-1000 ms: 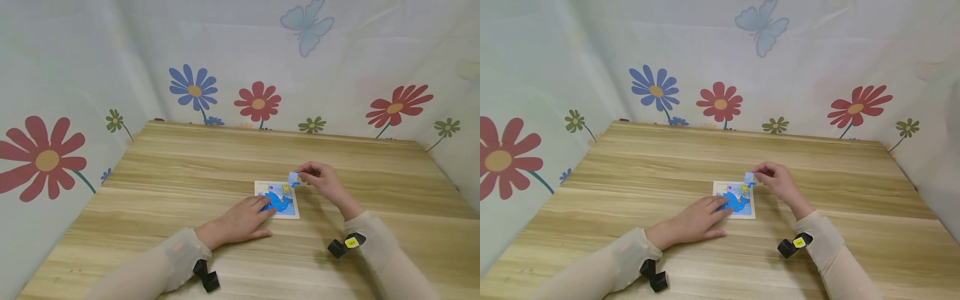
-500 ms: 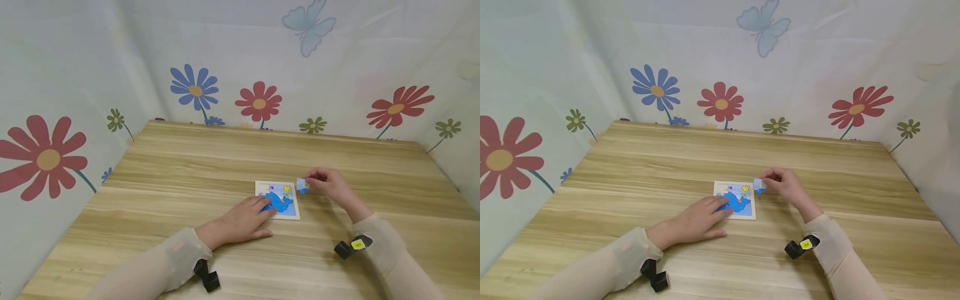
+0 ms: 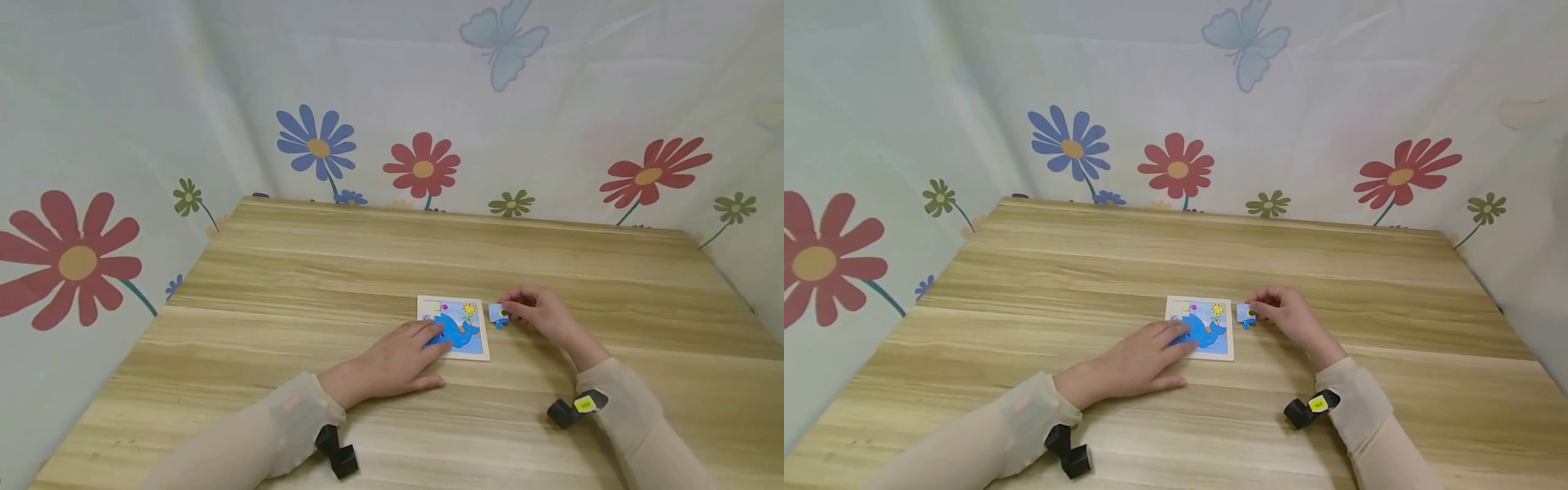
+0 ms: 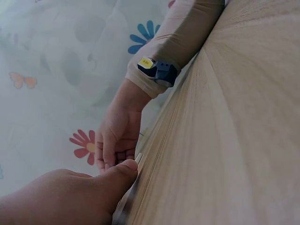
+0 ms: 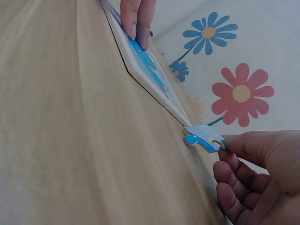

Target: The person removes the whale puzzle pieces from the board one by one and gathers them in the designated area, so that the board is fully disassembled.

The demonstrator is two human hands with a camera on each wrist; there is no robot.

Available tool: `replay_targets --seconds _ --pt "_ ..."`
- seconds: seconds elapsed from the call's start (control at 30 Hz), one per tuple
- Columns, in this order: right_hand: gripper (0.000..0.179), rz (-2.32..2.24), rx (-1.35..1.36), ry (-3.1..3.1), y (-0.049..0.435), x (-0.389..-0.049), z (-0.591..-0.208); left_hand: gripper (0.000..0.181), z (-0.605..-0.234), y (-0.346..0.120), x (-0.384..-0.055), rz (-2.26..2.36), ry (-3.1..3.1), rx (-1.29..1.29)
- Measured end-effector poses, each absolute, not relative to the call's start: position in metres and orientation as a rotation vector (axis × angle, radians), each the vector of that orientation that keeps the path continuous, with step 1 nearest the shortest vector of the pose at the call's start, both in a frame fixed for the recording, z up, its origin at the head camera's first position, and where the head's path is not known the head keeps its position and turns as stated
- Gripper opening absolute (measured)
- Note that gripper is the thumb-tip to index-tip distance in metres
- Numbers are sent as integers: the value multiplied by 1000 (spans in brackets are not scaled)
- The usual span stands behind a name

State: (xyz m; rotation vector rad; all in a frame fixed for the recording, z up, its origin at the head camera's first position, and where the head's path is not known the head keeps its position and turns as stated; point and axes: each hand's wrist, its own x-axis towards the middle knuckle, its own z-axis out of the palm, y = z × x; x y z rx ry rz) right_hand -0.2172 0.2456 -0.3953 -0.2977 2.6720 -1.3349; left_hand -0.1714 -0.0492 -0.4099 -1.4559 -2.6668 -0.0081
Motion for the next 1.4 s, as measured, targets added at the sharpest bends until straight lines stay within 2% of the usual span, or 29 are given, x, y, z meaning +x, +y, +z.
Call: replay_targets --seconds 0.73,1.2,1.4 --pt "15 -1205 -408 2887 240 -218 -409 61 -409 -52 -170 -6 -2662 -1448" --pt "22 -1176 -287 2849 238 -216 -395 60 -410 -49 -172 19 -2641 -1457" --pt "23 -1153 -358 2865 232 -217 -384 61 -410 -50 -171 3 -2662 -1454"
